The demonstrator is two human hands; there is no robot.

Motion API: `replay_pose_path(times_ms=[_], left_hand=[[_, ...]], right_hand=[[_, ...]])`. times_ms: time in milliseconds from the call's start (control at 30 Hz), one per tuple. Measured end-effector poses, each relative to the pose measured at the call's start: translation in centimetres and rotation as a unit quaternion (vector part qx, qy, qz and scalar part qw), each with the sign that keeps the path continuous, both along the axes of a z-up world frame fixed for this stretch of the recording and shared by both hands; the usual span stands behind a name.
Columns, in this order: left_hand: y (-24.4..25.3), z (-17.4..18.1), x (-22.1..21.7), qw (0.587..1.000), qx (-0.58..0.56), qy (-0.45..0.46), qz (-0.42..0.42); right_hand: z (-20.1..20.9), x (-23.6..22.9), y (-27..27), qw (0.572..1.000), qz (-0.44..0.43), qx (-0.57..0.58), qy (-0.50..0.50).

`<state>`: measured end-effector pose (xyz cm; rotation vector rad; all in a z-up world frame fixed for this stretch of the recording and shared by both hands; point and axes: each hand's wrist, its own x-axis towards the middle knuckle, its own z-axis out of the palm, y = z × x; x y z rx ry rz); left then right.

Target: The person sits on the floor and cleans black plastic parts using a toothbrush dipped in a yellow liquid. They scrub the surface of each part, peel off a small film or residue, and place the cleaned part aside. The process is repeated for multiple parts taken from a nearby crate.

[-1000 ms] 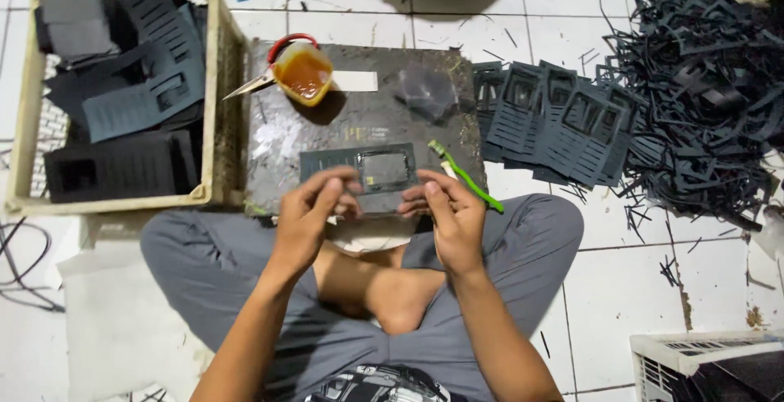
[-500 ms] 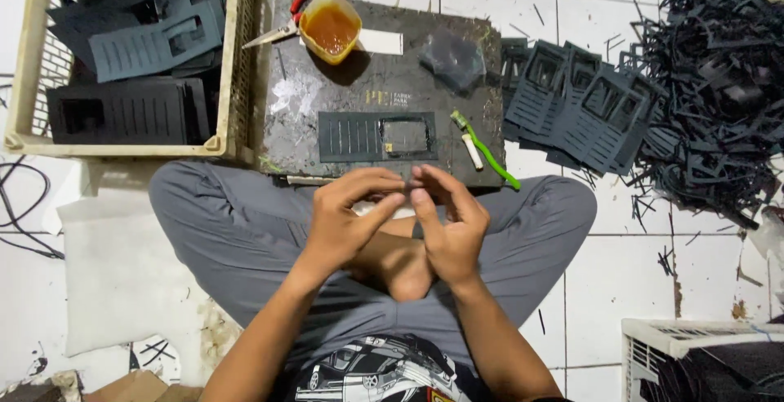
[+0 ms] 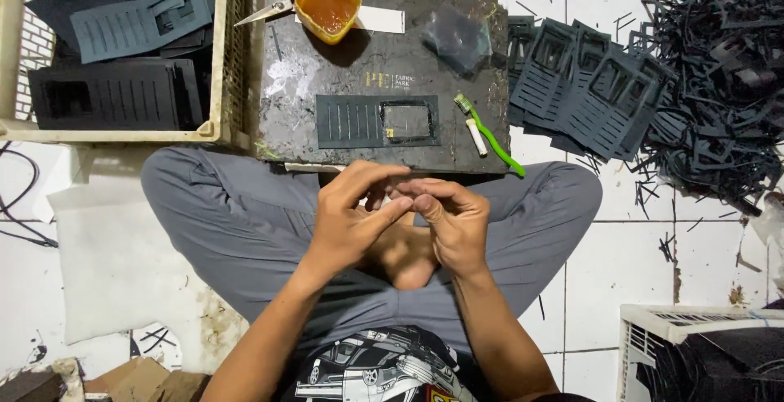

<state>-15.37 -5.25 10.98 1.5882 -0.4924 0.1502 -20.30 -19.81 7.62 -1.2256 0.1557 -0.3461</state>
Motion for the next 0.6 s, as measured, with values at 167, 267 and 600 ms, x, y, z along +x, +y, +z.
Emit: replay_pose_path(times_ms=[167,267,600], left_hand=[[-0.3,0.3,-0.7,0.998,-0.042,0.041,-0.020],[-0.4,0.0,-0.7,0.998,-0.045,0.049,-0.022],[-0.4,-0.1,-1.1,0.995,-0.055,0.075,-0.024]], right_hand=[[2.2,0.1,0.1,0.999,0.015,-0.019,-0.033],[2.2,0.2,-0.2,0.999,0.023,-0.027,-0.034],[3.4,-0.6,0.0,0.999,0.012,-0.006,0.029]])
